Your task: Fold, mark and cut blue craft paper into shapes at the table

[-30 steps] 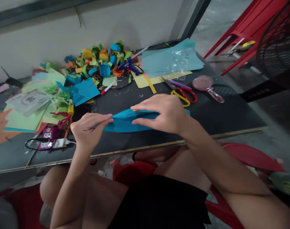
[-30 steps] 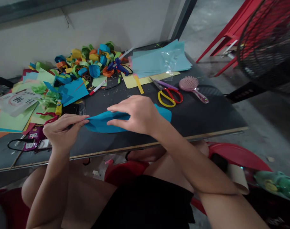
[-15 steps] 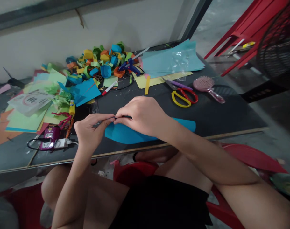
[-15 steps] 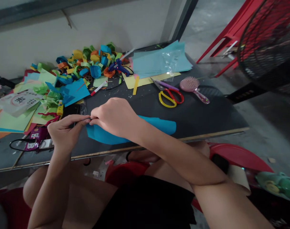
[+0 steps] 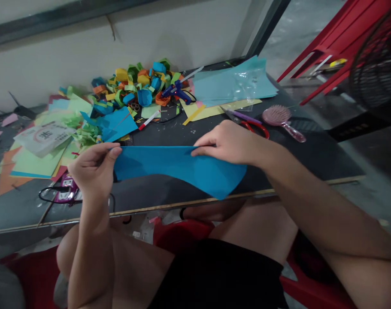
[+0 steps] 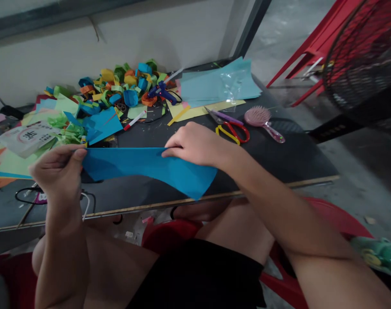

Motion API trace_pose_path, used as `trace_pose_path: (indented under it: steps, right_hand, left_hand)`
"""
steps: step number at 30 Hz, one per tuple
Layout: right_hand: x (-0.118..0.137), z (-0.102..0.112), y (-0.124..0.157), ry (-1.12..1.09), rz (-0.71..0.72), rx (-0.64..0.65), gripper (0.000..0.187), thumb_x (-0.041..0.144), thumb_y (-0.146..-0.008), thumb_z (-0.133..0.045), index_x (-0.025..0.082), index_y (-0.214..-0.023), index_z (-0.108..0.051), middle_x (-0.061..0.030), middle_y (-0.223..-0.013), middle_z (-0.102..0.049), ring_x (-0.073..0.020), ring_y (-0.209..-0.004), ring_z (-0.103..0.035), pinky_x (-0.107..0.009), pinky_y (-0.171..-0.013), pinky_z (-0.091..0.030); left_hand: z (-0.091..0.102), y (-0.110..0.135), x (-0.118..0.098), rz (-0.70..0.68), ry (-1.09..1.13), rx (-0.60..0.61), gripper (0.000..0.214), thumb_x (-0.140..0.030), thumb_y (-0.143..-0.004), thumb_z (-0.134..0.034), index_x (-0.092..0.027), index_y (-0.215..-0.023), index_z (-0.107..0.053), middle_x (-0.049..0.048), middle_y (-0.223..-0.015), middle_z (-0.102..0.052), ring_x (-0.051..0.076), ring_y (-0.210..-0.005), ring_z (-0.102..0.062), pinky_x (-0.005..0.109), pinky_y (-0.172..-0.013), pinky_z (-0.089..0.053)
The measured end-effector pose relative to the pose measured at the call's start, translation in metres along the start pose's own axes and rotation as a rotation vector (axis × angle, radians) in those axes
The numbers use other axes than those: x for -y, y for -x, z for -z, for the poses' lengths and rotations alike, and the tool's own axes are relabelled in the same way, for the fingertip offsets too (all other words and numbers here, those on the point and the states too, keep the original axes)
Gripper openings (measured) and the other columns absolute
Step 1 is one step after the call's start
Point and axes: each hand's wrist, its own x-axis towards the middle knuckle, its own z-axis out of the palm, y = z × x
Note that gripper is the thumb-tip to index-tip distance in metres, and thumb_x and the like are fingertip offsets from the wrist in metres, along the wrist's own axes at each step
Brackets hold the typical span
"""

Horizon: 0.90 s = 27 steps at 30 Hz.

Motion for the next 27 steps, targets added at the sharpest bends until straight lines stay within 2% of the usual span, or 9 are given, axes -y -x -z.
trace_pose_path:
  steps: [5,10,13,16,18,20,22,24,27]
  right_hand:
    - [-0.019,0.012,0.021,-0.155,0.005,0.269,0.053,0.059,-0.092,-0.049,0.023,-0.058,-0.068,0.0052,-0.046,-0.056,-0.0083,-0.041,-0.047,-0.026,-0.044,-0.032]
    - [-0.038,0.016,0.028,-0.240,0.009,0.336,0.041,0.058,-0.087,-0.057,0.026,-0.070,-0.075,0.0056,-0.054,-0.064,-0.0091,-0.043,-0.053,-0.025,-0.050,-0.041]
    - [-0.054,0.016,0.026,-0.143,-0.004,0.229,0.035,0.056,-0.086,-0.059,0.027,-0.076,-0.077,0.0045,-0.059,-0.068,-0.0116,-0.048,-0.058,-0.027,-0.056,-0.045]
    - [-0.062,0.017,0.024,0.104,-0.107,-0.096,0.030,0.048,-0.090,-0.057,0.027,-0.089,-0.078,-0.0010,-0.073,-0.075,-0.0176,-0.064,-0.067,-0.031,-0.063,-0.048]
    - [-0.062,0.016,0.028,0.267,-0.192,-0.333,0.030,0.039,-0.094,-0.053,0.025,-0.107,-0.075,-0.0062,-0.088,-0.078,-0.0224,-0.078,-0.072,-0.034,-0.068,-0.051]
    - [-0.060,0.010,0.037,0.362,-0.202,-0.469,0.034,0.028,-0.096,-0.047,0.022,-0.122,-0.069,-0.0101,-0.106,-0.076,-0.0259,-0.092,-0.073,-0.037,-0.075,-0.054]
    - [-0.062,-0.006,0.051,0.388,-0.123,-0.508,0.038,0.019,-0.096,-0.043,0.021,-0.128,-0.064,-0.0112,-0.121,-0.071,-0.0273,-0.107,-0.070,-0.041,-0.083,-0.056]
    - [-0.068,-0.030,0.068,0.399,-0.053,-0.502,0.043,0.014,-0.095,-0.042,0.022,-0.134,-0.059,-0.0096,-0.130,-0.065,-0.0267,-0.117,-0.065,-0.044,-0.091,-0.056]
    - [-0.082,-0.069,0.088,0.352,-0.060,-0.362,0.049,0.007,-0.094,-0.036,0.025,-0.135,-0.058,-0.0050,-0.136,-0.061,-0.0236,-0.123,-0.061,-0.043,-0.097,-0.056]
  left_hand:
    - [0.014,-0.018,0.012,-0.030,0.018,-0.013,0.008,-0.027,-0.076,-0.079,-0.028,-0.083,-0.075,-0.0085,-0.074,-0.075,0.007,-0.062,-0.065,0.022,-0.053,-0.052]
    - [0.008,-0.037,0.043,-0.099,-0.013,0.106,0.012,-0.034,-0.080,-0.077,-0.023,-0.085,-0.074,-0.0082,-0.070,-0.073,0.005,-0.057,-0.063,0.021,-0.047,-0.047]
    - [0.000,-0.050,0.053,-0.135,0.002,0.126,0.017,-0.039,-0.078,-0.078,-0.024,-0.084,-0.074,-0.0103,-0.066,-0.071,0.003,-0.053,-0.060,0.019,-0.045,-0.045]
    - [0.003,-0.061,0.047,-0.218,-0.037,0.138,0.016,-0.037,-0.076,-0.080,-0.025,-0.085,-0.074,-0.0104,-0.071,-0.073,0.005,-0.059,-0.064,0.020,-0.051,-0.050]
    - [0.012,-0.060,0.038,-0.387,-0.129,0.176,0.012,-0.031,-0.076,-0.080,-0.026,-0.086,-0.075,-0.0094,-0.079,-0.076,0.010,-0.068,-0.069,0.026,-0.062,-0.056]
    - [0.020,-0.049,0.032,-0.609,-0.243,0.247,0.013,-0.024,-0.078,-0.077,-0.029,-0.090,-0.075,-0.0083,-0.085,-0.077,0.015,-0.076,-0.072,0.033,-0.070,-0.058]
    - [0.023,-0.028,0.033,-0.774,-0.320,0.354,0.017,-0.021,-0.081,-0.071,-0.031,-0.093,-0.075,-0.0064,-0.090,-0.077,0.018,-0.083,-0.073,0.036,-0.073,-0.059]
    - [0.018,-0.001,0.040,-0.730,-0.424,0.488,0.017,-0.018,-0.084,-0.064,-0.029,-0.092,-0.075,-0.0030,-0.091,-0.078,0.018,-0.090,-0.073,0.033,-0.078,-0.058]
    - [-0.002,0.035,0.051,-0.545,-0.691,0.744,0.026,-0.018,-0.091,-0.050,-0.026,-0.094,-0.074,0.0031,-0.111,-0.075,0.021,-0.107,-0.069,0.035,-0.087,-0.055]
